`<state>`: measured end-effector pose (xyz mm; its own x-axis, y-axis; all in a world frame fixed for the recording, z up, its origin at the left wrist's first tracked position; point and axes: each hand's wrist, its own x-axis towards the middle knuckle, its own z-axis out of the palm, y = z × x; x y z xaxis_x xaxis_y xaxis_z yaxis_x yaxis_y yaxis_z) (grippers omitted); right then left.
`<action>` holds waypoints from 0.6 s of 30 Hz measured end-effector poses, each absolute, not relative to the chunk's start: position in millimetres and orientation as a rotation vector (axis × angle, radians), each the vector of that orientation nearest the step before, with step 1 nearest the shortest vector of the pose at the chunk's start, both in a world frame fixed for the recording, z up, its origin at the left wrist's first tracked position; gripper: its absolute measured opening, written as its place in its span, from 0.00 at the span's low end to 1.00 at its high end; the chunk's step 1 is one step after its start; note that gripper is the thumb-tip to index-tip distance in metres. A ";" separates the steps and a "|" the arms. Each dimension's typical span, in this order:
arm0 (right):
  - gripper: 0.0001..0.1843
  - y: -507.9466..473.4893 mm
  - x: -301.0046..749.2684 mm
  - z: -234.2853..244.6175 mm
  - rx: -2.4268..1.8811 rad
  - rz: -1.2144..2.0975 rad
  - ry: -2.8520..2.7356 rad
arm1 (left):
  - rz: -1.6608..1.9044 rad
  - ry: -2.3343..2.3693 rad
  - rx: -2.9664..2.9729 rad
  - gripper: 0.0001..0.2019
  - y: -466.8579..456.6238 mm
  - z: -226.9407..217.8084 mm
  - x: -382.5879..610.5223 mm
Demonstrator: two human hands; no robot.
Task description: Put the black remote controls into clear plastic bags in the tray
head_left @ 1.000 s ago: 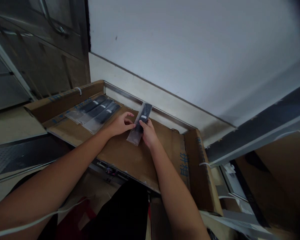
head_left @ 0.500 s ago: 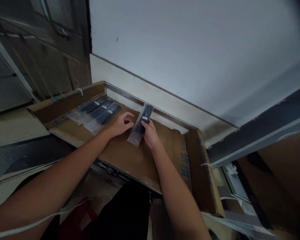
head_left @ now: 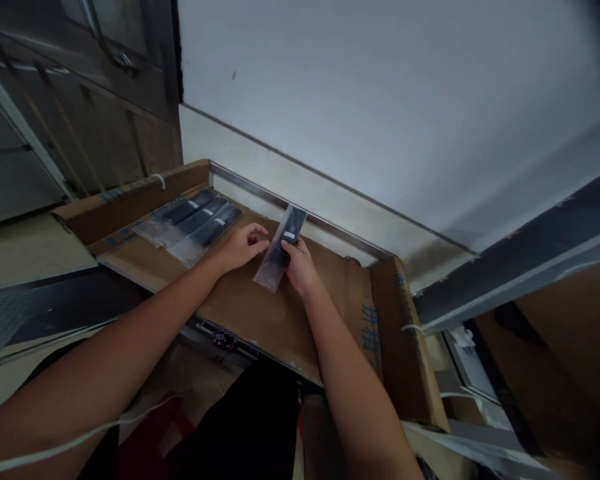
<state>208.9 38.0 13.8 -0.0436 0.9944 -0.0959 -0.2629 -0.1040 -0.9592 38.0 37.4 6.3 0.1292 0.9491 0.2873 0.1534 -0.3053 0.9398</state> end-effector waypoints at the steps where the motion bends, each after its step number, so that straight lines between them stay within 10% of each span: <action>1: 0.20 38.0 209.0 14.0 -1.073 1.415 -0.970 | 1.259 1.095 1.607 0.16 37.4 6.4 38.0; 18: 0.34 25.4 285.8 51.2 -2.420 0.253 -1.490 | 1.292 1.182 1.561 0.09 39.4 6.9 39.0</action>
